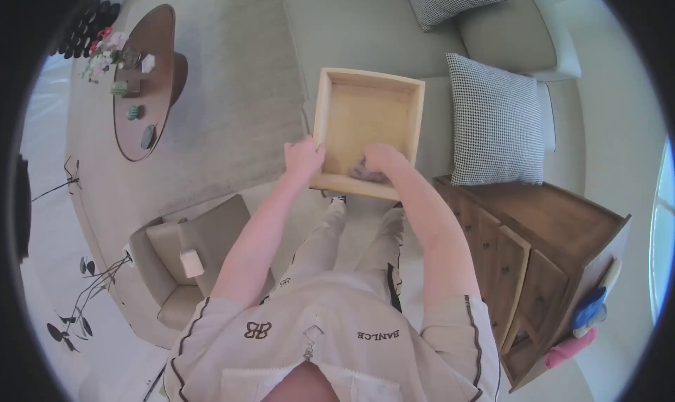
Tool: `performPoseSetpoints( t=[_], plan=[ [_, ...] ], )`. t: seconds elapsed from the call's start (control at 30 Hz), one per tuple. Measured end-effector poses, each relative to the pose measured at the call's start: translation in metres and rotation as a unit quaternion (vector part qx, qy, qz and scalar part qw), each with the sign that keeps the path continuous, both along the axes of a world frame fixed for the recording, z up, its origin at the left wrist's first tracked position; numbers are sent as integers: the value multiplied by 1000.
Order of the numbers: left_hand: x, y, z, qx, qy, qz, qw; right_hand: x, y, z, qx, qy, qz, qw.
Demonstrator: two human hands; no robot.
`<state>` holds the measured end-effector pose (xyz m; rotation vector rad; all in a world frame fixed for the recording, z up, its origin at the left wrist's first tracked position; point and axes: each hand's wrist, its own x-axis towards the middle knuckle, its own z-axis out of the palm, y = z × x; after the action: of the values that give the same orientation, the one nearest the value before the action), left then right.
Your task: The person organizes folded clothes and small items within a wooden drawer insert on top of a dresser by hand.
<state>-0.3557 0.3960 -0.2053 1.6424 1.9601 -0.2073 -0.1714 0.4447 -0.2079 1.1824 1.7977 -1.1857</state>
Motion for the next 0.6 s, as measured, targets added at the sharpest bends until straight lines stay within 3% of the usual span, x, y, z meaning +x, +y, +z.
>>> performPoseSetpoints(
  t=[0.1, 0.2, 0.3, 0.4, 0.47, 0.5, 0.6],
  plan=[
    [1, -8, -2, 40, -18, -12, 999, 6, -3, -11, 49, -111, 117, 986],
    [2, -5, 17, 96, -17, -17, 995, 10, -8, 24, 65, -74, 72, 993],
    [2, -2, 36, 141, 65, -85, 984, 25, -20, 37, 52, -3, -27, 998],
    [5, 2, 66, 116, 75, -115, 984, 29, -19, 34, 162, 55, -152, 973],
    [9, 4, 79, 155, 99, -137, 973, 32, -15, 38, 288, 139, -304, 898],
    [14, 5, 86, 166, 104, -147, 970, 29, -15, 33, 320, 158, -343, 869],
    [30, 14, 109, 142, 151, -198, 958, 6, -10, -2, 526, 226, -418, 705]
  ],
)
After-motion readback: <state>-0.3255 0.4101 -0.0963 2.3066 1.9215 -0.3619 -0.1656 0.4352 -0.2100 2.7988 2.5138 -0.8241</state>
